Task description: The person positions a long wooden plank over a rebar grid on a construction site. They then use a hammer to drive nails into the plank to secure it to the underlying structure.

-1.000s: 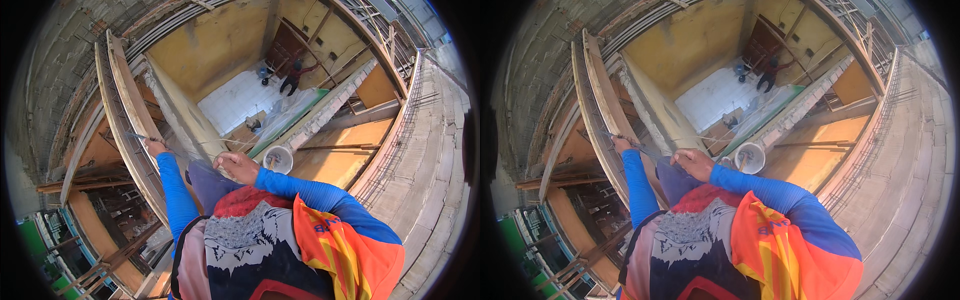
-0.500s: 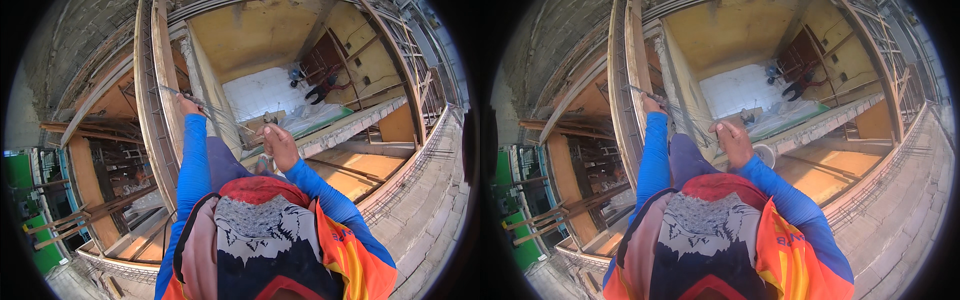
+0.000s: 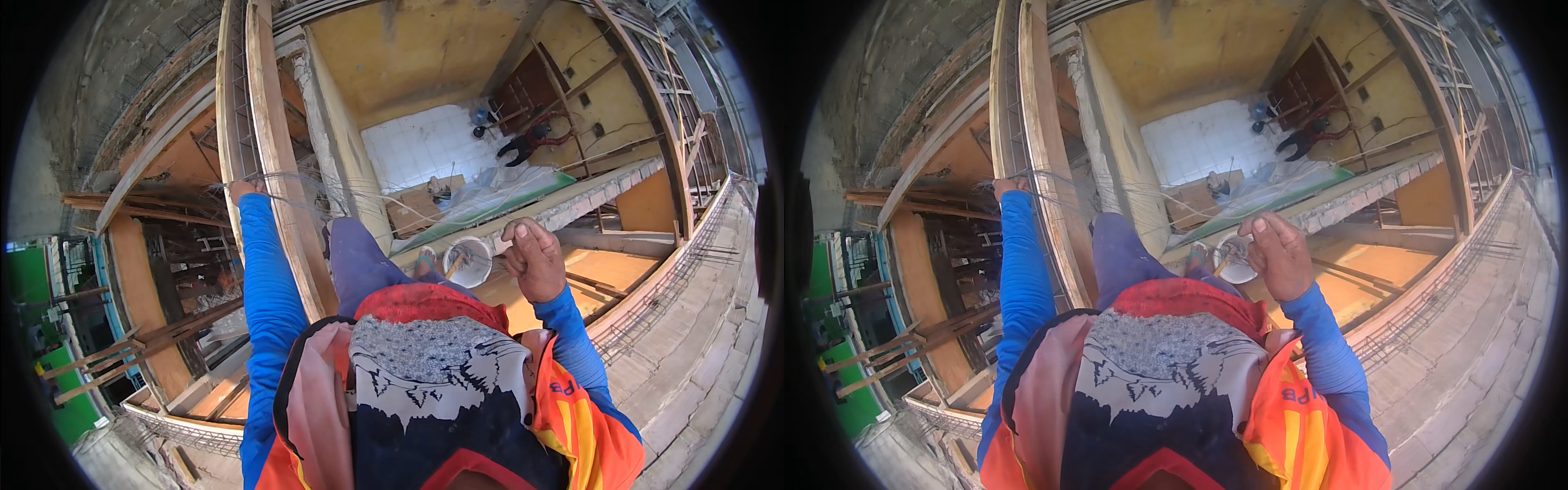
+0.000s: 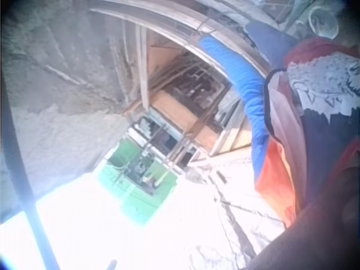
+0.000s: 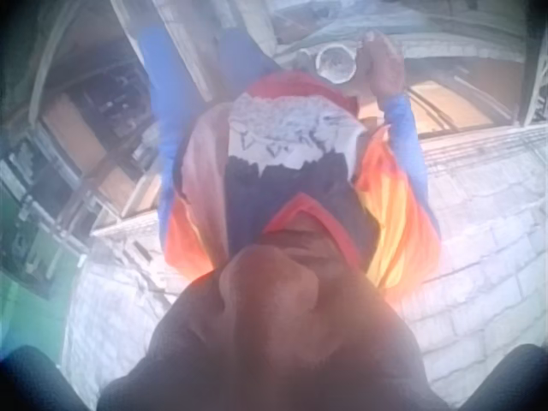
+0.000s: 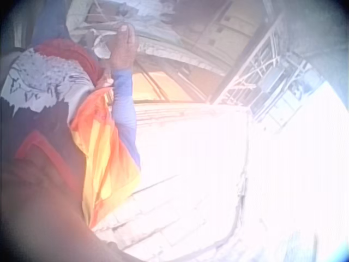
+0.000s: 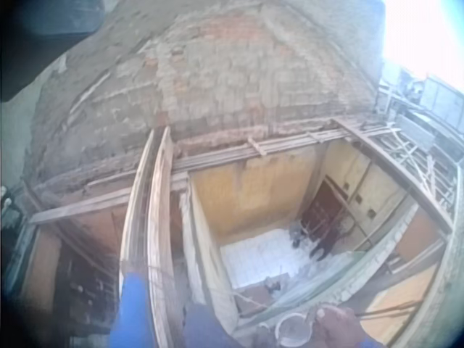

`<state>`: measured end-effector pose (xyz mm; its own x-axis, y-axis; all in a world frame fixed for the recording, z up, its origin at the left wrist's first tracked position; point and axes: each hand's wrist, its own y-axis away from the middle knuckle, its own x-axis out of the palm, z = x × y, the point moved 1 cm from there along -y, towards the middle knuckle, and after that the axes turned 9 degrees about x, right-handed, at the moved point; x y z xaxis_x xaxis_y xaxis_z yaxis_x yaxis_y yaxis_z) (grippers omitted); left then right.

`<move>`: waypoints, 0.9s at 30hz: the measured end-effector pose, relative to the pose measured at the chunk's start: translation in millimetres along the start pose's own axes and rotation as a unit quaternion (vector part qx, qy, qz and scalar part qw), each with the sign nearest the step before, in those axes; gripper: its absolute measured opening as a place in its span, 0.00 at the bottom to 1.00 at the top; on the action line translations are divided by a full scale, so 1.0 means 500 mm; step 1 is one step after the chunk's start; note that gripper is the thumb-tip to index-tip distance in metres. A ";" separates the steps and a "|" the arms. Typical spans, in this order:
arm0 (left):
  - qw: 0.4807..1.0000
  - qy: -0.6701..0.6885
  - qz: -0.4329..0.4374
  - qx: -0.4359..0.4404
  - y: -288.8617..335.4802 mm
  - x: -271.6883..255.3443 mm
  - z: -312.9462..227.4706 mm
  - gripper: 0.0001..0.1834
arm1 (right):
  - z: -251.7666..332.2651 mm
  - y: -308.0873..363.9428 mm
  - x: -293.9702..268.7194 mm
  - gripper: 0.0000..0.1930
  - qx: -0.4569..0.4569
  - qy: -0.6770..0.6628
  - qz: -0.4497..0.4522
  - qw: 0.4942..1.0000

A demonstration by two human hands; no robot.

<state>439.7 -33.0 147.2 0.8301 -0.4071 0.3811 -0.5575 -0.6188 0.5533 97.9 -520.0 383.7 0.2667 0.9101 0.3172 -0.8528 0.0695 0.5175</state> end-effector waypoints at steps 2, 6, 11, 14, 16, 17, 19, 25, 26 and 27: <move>0.995 -0.086 -0.002 0.051 -0.012 -0.005 -0.047 0.15 | 0.018 0.010 -0.065 0.16 -0.014 0.054 -0.060 0.997; 0.983 -0.167 -0.028 0.064 -0.015 -0.009 -0.081 0.22 | 0.044 0.021 -0.175 0.15 0.056 0.054 0.001 0.997; 0.971 -0.188 -0.038 0.141 -0.041 -0.009 -0.073 0.27 | 0.079 0.011 -0.225 0.13 0.076 0.059 -0.116 0.989; 0.973 -0.209 -0.019 0.099 -0.014 0.004 -0.029 0.25 | 0.062 -0.025 -0.207 0.13 0.069 0.065 -0.045 0.995; 0.971 -0.221 -0.009 0.094 0.007 0.022 -0.021 0.29 | 0.046 -0.043 -0.215 0.13 0.105 0.155 -0.027 0.982; 0.968 -0.242 0.007 0.065 0.015 0.028 -0.020 0.29 | 0.033 -0.049 -0.224 0.13 0.128 0.183 0.032 0.974; 0.974 -0.206 -0.018 0.089 0.009 0.017 -0.076 0.28 | 0.039 -0.040 -0.289 0.13 0.101 0.131 -0.124 0.978; 0.974 -0.183 -0.057 0.120 -0.082 -0.042 -0.190 0.24 | 0.036 0.036 -0.500 0.12 0.161 0.105 -0.145 0.971; 0.975 -0.180 -0.054 0.121 -0.097 -0.043 -0.196 0.23 | 0.033 0.040 -0.519 0.12 0.168 0.106 -0.113 0.974; 0.977 -0.170 -0.046 0.116 -0.111 -0.042 -0.198 0.22 | 0.029 0.037 -0.536 0.12 0.166 0.110 -0.138 0.970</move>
<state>452.1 76.6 181.7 0.8540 -0.5181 0.0473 -0.4959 -0.7832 0.3751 17.0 -768.8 320.0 0.3314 0.9431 -0.0282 -0.5603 0.2207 0.7983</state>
